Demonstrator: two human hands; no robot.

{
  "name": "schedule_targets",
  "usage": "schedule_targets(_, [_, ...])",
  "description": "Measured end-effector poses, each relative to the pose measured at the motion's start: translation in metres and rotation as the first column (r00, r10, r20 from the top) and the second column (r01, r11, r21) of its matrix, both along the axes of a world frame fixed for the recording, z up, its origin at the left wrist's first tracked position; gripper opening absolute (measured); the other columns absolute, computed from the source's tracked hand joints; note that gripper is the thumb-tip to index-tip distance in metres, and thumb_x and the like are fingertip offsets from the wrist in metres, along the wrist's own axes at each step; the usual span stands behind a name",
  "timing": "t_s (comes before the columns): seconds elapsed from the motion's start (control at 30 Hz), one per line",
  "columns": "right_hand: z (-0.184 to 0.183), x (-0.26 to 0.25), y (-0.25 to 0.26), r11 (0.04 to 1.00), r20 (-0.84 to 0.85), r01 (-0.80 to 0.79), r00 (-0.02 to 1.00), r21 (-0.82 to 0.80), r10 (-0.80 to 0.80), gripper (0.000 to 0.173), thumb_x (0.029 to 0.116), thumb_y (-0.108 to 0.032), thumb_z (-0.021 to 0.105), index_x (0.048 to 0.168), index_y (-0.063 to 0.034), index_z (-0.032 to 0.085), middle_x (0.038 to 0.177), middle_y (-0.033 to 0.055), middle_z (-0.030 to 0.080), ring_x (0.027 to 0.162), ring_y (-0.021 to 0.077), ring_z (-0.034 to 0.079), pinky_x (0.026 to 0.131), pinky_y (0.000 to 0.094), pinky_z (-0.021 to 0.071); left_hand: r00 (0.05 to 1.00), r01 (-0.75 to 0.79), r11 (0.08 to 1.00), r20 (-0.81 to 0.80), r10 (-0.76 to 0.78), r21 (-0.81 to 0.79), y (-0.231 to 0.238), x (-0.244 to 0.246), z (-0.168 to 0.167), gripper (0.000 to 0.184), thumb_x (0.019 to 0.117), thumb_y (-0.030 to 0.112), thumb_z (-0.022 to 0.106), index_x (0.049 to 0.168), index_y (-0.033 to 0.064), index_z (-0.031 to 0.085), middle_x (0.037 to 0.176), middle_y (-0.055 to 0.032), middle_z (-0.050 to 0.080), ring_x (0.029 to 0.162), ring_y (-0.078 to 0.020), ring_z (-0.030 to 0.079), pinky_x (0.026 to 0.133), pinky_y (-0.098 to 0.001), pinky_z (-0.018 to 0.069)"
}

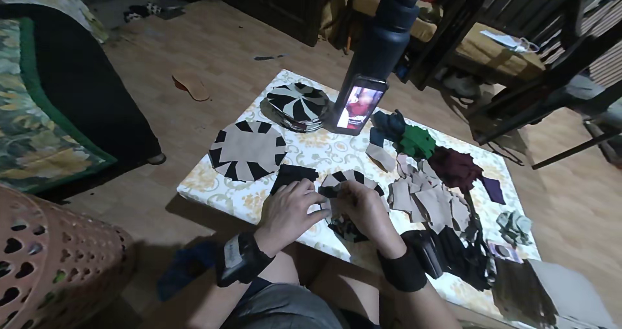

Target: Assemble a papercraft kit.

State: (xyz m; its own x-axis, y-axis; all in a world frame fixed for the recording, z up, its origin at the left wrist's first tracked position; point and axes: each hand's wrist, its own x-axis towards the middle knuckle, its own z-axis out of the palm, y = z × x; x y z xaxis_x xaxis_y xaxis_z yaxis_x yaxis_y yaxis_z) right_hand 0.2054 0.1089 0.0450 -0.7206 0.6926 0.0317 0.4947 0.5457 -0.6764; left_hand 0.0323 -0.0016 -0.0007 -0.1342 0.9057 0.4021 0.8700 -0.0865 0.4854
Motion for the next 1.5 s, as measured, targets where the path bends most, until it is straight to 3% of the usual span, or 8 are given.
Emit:
schedule_targets(0.17, [-0.002, 0.011, 0.001, 0.925, 0.032, 0.131, 0.988, 0.357, -0.152, 0.023, 0.0926, 0.000, 0.064, 0.113, -0.0061, 0.073, 0.106, 0.0147, 0.071, 0.091, 0.0329, 0.071, 0.077, 0.0528, 0.0579, 1.000, -0.003, 1.000, -0.011, 0.003, -0.020, 0.000, -0.001, 0.000, 0.035, 0.0912, 0.052, 0.068, 0.101, 0.0197, 0.080, 0.104, -0.0057, 0.071, 0.093, -0.0244, 0.068, 0.079, -0.0457, 0.0545])
schedule_targets(0.57, [-0.008, 0.021, 0.009, 0.937, -0.118, 0.056, 0.993, 0.344, -0.016, 0.024, 0.0969, -0.017, 0.066, 0.116, -0.0037, 0.071, 0.104, 0.0134, 0.070, 0.083, 0.0243, 0.069, 0.073, 0.0438, 0.0588, 0.988, -0.045, 0.984, 0.153, 0.019, 0.171, -0.004, -0.001, 0.002, 0.033, 0.0941, 0.038, 0.069, 0.111, 0.0110, 0.075, 0.107, -0.0104, 0.071, 0.091, -0.0243, 0.070, 0.077, -0.0447, 0.0587])
schedule_targets(0.63, [-0.011, 0.017, 0.012, 0.890, -0.099, -0.050, 0.989, 0.454, 0.106, 0.035, 0.0989, -0.031, 0.065, 0.122, -0.0044, 0.069, 0.121, 0.0166, 0.067, 0.105, 0.0316, 0.067, 0.086, 0.0510, 0.0561, 0.929, -0.100, 0.914, 0.367, -0.055, 0.392, -0.007, -0.006, -0.002, 0.025, 0.0974, 0.022, 0.065, 0.109, 0.0014, 0.072, 0.106, -0.0103, 0.070, 0.097, -0.0141, 0.068, 0.087, -0.0315, 0.0586])
schedule_targets(0.73, [-0.027, 0.009, 0.015, 0.823, 0.131, -0.260, 0.966, 0.505, 0.224, 0.068, 0.1027, -0.065, 0.035, 0.149, -0.0189, 0.054, 0.158, 0.0123, 0.046, 0.148, 0.0367, 0.038, 0.116, 0.0645, 0.0314, 0.799, -0.214, 0.827, 0.580, -0.158, 0.521, -0.012, -0.018, 0.000, 0.021, 0.1035, 0.014, 0.053, 0.114, -0.0011, 0.065, 0.102, -0.0013, 0.068, 0.090, -0.0013, 0.063, 0.080, -0.0204, 0.0554])
schedule_targets(0.83, [-0.038, 0.000, 0.005, 0.840, 0.295, -0.285, 0.942, 0.462, 0.157, 0.082, 0.0987, -0.076, 0.022, 0.156, -0.0215, 0.045, 0.166, 0.0069, 0.035, 0.155, 0.0355, 0.025, 0.121, 0.0686, 0.0177, 0.718, -0.301, 0.817, 0.681, -0.145, 0.491, -0.023, -0.032, 0.008, 0.022, 0.1063, 0.014, 0.044, 0.117, 0.0061, 0.062, 0.095, 0.0082, 0.064, 0.076, 0.0032, 0.057, 0.067, -0.0148, 0.0489])
schedule_targets(1.13, [-0.041, -0.028, -0.020, 0.822, 0.177, 0.103, 0.954, 0.560, -0.240, 0.082, 0.0976, -0.073, 0.034, 0.150, -0.0138, 0.054, 0.158, 0.0183, 0.044, 0.147, 0.0483, 0.035, 0.114, 0.0777, 0.0164, 0.629, -0.372, 0.843, 0.773, -0.078, 0.388, -0.049, -0.053, 0.015, 0.027, 0.1059, 0.015, 0.038, 0.114, 0.0047, 0.062, 0.098, 0.0087, 0.066, 0.085, 0.0019, 0.061, 0.071, -0.0156, 0.0505])
schedule_targets(1.33, [-0.024, -0.069, -0.072, 0.875, -0.142, -0.101, 0.972, 0.473, 0.189, 0.029, 0.0969, -0.015, 0.064, 0.123, -0.0039, 0.070, 0.133, 0.0170, 0.066, 0.132, 0.0411, 0.057, 0.111, 0.0639, 0.0412, 0.503, -0.152, 0.957, 0.853, -0.141, 0.248, -0.071, -0.052, 0.009, 0.019, 0.1028, 0.017, 0.051, 0.099, 0.0110, 0.069, 0.084, 0.0101, 0.066, 0.073, -0.0001, 0.061, 0.068, -0.0173, 0.0531])
schedule_targets(1.5, [-0.042, -0.082, -0.086, 0.862, -0.137, -0.134, 0.964, 0.489, 0.228, 0.021, 0.0963, -0.010, 0.064, 0.114, -0.0029, 0.072, 0.109, 0.0142, 0.075, 0.114, 0.0332, 0.070, 0.108, 0.0516, 0.0499, 0.552, 0.181, 0.975, 0.834, 0.010, -0.131, -0.084, -0.054, 0.008, 0.041, 0.1081, 0.032, 0.041, 0.089, 0.0109, 0.070, 0.076, 0.0083, 0.068, 0.066, -0.0012, 0.064, 0.063, -0.0200, 0.0540])
